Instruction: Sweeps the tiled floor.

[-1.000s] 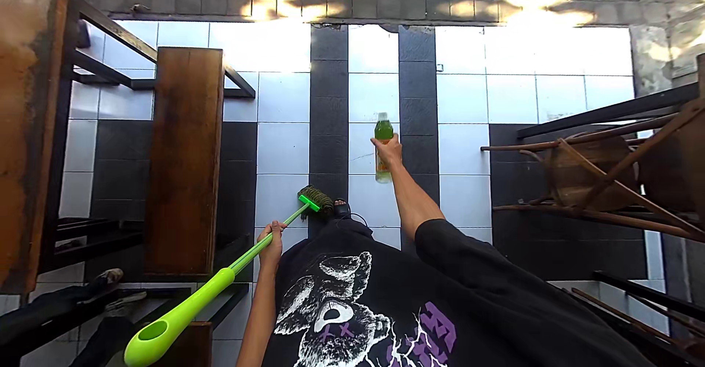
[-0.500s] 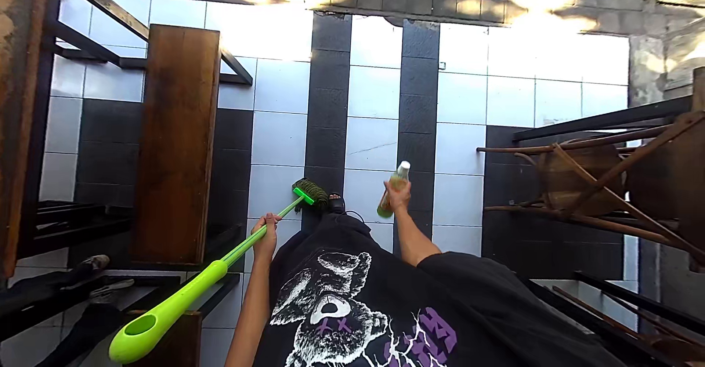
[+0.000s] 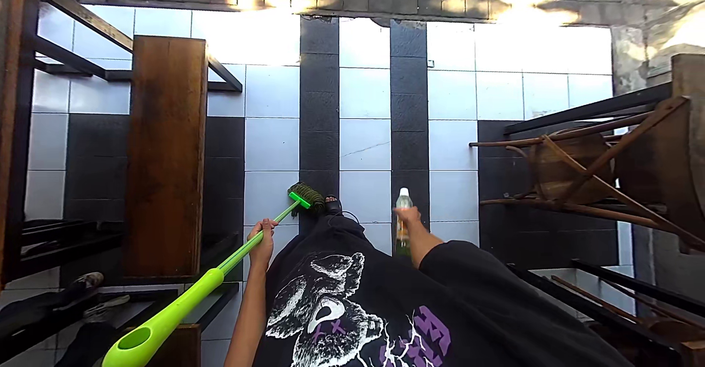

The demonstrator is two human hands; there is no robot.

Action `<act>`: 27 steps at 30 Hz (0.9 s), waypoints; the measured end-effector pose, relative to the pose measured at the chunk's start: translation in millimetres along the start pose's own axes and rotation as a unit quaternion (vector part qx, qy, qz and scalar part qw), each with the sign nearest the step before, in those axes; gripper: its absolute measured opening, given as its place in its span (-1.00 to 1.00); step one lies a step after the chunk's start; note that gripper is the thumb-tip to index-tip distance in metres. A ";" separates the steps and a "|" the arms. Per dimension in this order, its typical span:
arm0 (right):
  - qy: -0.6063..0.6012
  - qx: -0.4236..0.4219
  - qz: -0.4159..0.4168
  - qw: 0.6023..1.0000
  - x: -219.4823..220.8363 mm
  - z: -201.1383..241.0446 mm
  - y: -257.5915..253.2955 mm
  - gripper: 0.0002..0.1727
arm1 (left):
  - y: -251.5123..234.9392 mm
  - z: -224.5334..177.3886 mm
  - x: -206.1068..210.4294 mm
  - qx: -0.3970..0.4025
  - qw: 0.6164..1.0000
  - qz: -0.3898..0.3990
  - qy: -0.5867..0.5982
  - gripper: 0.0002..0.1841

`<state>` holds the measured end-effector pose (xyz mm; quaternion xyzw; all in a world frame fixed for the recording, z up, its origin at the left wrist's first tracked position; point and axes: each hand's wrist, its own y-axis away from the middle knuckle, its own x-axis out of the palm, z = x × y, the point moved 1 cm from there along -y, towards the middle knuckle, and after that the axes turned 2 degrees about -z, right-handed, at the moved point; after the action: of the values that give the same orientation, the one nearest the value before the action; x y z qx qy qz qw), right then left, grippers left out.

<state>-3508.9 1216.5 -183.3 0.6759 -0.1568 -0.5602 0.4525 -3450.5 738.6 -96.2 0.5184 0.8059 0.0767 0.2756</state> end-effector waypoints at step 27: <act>-0.227 -0.215 -0.152 0.938 15.5 34.1 -25.7 0.13 | 37.2 24.8 -9.7 -0.021 0.999 -0.024 0.015 -0.62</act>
<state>-3542.2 1204.5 -211.9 0.4327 -0.0267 -0.7811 0.4494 -3405.0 742.8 -98.2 0.4914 0.8206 0.0947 0.2759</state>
